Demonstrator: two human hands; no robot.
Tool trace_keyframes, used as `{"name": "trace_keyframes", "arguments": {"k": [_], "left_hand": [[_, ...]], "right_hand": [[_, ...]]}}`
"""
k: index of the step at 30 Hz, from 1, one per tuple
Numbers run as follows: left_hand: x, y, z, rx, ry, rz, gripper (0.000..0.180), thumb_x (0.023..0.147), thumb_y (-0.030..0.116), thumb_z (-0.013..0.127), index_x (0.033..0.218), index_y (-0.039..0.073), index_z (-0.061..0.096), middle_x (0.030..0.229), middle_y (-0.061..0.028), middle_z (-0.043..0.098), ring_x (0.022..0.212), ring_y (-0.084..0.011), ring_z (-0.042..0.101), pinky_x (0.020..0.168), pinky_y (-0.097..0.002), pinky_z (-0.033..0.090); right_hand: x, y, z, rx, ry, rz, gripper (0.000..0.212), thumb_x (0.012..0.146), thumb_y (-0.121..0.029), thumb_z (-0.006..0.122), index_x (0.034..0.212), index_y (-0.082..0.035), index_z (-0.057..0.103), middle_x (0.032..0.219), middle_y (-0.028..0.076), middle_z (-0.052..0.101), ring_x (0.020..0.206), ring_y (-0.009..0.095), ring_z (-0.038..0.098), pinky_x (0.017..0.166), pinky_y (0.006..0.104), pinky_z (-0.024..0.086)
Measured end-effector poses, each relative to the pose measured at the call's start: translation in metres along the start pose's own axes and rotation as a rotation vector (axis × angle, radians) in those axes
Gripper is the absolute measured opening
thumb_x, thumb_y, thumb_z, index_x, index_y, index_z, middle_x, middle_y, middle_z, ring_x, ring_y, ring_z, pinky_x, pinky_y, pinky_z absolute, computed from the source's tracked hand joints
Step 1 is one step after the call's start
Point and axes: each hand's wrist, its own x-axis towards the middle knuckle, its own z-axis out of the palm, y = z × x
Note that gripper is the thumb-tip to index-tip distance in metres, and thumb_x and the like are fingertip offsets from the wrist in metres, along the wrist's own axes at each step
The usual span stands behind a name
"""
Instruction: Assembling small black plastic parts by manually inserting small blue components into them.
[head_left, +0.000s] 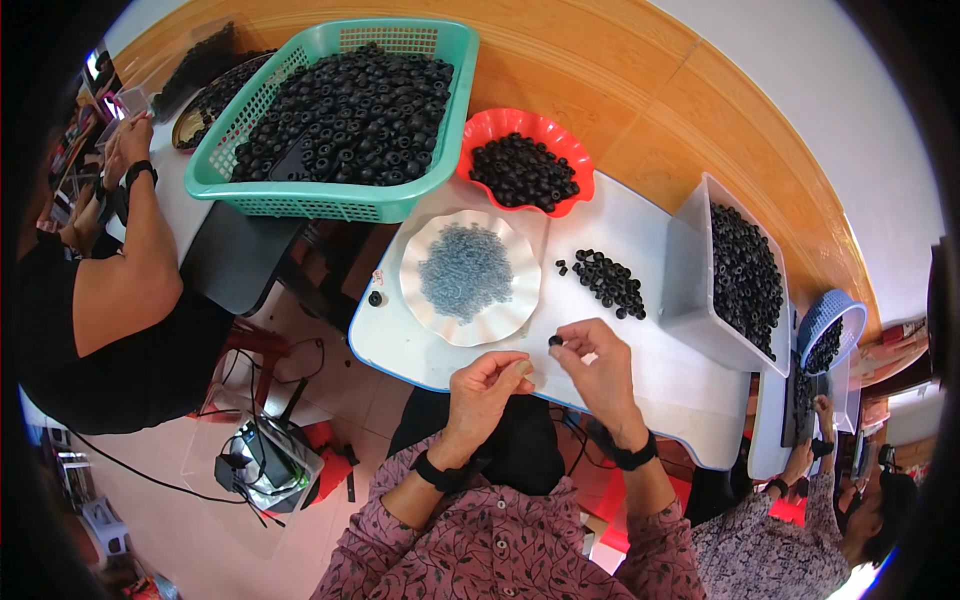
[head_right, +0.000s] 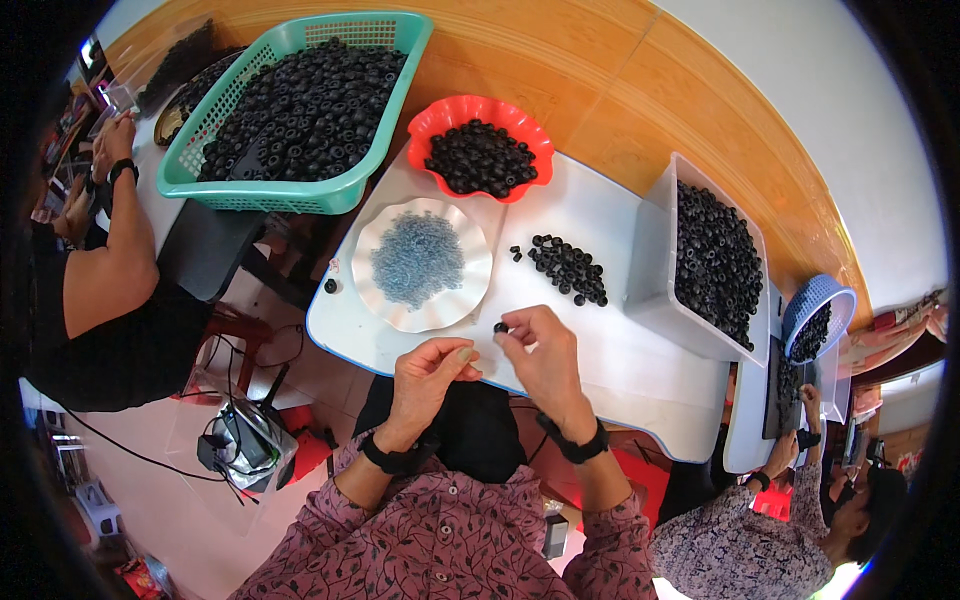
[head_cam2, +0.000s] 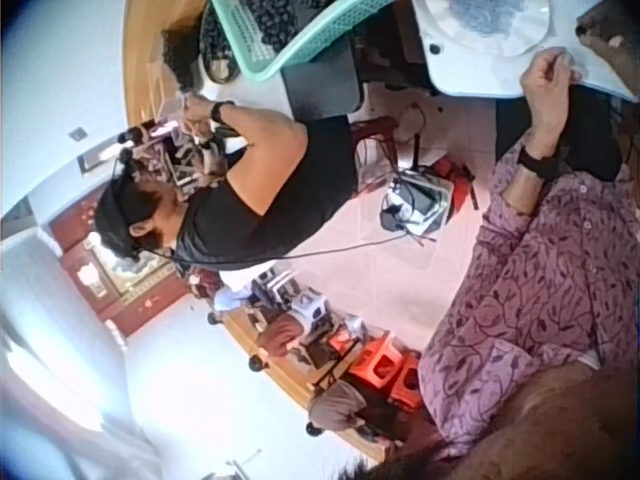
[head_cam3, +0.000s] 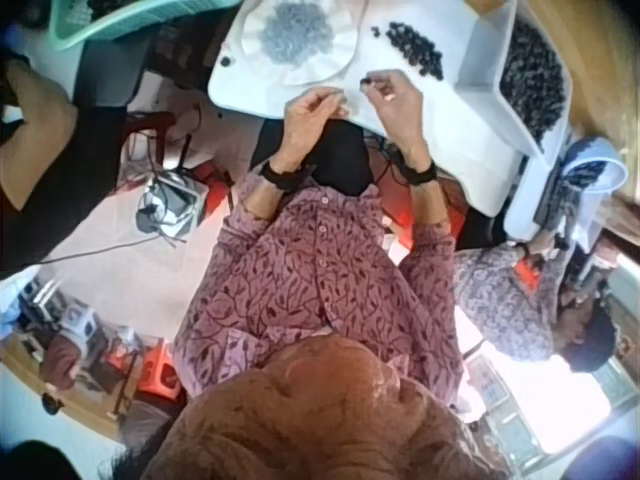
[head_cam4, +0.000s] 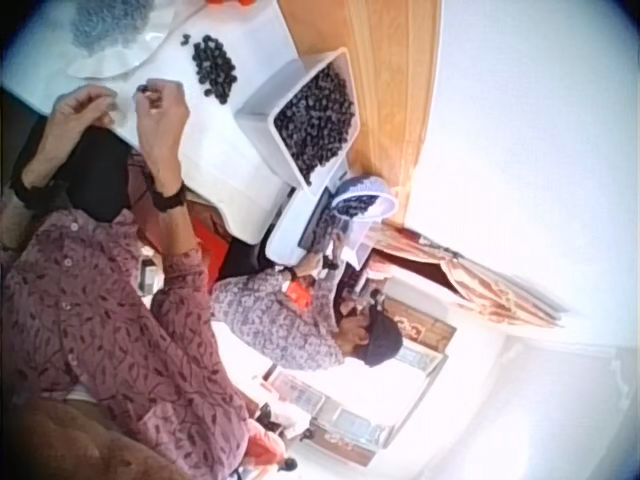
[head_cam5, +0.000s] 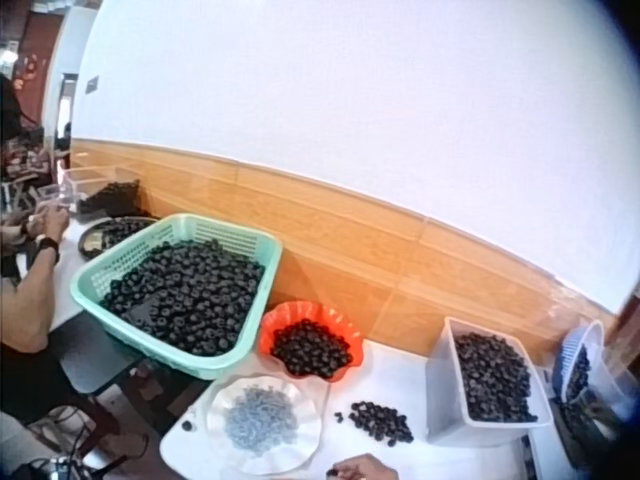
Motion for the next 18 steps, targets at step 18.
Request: {"name": "trace_keyframes", "arguments": {"k": [18], "left_hand": [[-0.009, 0.019, -0.014, -0.282, 0.024, -0.074, 0.022, 0.096, 0.008, 0.054, 0.113, -0.003, 0.06, 0.097, -0.012, 0.065, 0.081, -0.0169, 0.067, 0.077, -0.0357, 0.06]], "right_hand": [[-0.013, -0.006, 0.035, -0.121, 0.09, -0.172, 0.012, 0.081, 0.001, 0.064, 0.092, -0.002, 0.067, 0.083, 0.012, 0.057, 0.067, 0.025, 0.06, 0.059, 0.0328, 0.048]]}}
